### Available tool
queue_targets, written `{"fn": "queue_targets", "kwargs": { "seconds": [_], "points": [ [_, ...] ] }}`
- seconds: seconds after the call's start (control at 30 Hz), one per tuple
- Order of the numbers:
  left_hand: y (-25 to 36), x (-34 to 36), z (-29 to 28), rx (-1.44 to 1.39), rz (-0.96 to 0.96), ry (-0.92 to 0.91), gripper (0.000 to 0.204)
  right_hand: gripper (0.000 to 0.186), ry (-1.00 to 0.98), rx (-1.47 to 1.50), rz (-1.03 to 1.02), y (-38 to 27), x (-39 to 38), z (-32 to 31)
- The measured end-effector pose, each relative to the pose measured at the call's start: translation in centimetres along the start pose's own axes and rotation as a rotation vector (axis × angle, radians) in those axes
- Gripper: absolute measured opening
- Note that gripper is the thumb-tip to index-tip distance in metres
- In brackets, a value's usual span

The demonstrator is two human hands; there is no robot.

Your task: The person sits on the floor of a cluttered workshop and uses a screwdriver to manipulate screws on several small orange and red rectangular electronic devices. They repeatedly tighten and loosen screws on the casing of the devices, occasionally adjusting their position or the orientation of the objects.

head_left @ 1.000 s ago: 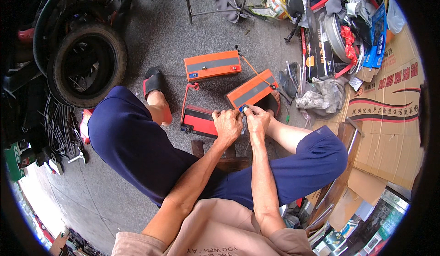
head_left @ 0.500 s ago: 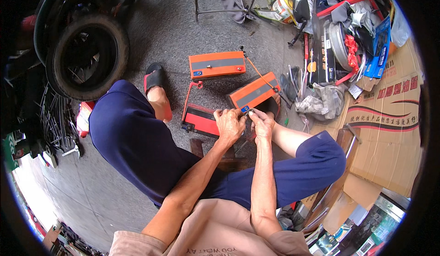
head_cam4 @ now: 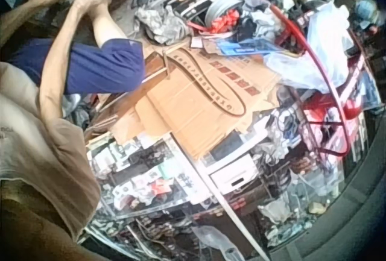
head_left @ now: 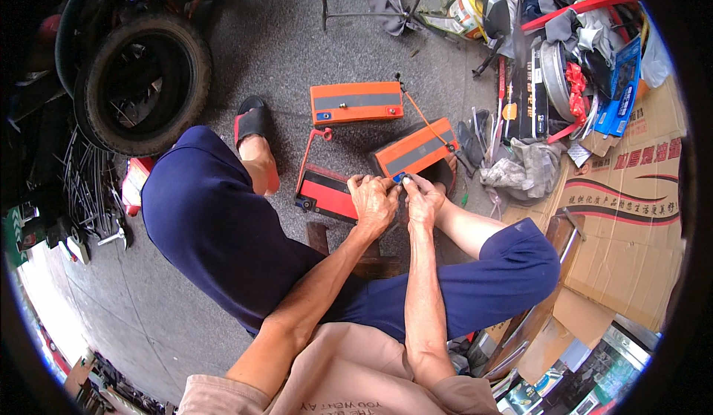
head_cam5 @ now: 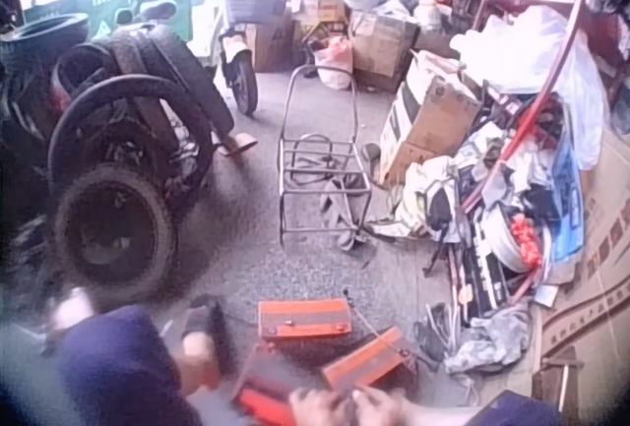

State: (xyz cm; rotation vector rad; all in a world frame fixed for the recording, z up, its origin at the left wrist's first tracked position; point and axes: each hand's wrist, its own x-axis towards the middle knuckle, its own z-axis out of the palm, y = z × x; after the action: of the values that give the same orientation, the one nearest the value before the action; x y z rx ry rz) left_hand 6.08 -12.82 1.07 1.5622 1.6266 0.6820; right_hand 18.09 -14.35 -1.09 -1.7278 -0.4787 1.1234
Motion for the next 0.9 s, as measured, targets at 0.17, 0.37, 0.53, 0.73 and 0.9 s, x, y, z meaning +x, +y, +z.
{"fn": "queue_targets", "kwargs": {
  "seconds": [0.17, 0.37, 0.53, 0.73, 0.9],
  "points": [
    [0.0, 0.0, 0.2, 0.001, -0.005, 0.045, 0.016, 0.024, -0.032, -0.056, 0.016, -0.5, 0.4, 0.2],
    [0.1, -0.6, -1.1, 0.152, 0.082, -0.053, 0.025, 0.024, -0.067, -0.229, 0.006, -1.2, 0.8, 0.1],
    [1.5, -3.6, -5.1, 0.596, 0.194, -0.347, 0.075, 0.028, -0.035, -0.428, -0.035, -1.3, 1.4, 0.5],
    [-1.5, -4.0, -3.5, 0.784, 0.339, -0.254, 0.078, 0.025, -0.05, -0.368, -0.012, -1.4, 1.4, 0.5],
    [-2.0, -3.5, -2.5, 0.679, 0.37, -0.129, 0.056, 0.019, -0.081, -0.222, 0.037, -1.5, 1.2, 0.4]
  ]
}}
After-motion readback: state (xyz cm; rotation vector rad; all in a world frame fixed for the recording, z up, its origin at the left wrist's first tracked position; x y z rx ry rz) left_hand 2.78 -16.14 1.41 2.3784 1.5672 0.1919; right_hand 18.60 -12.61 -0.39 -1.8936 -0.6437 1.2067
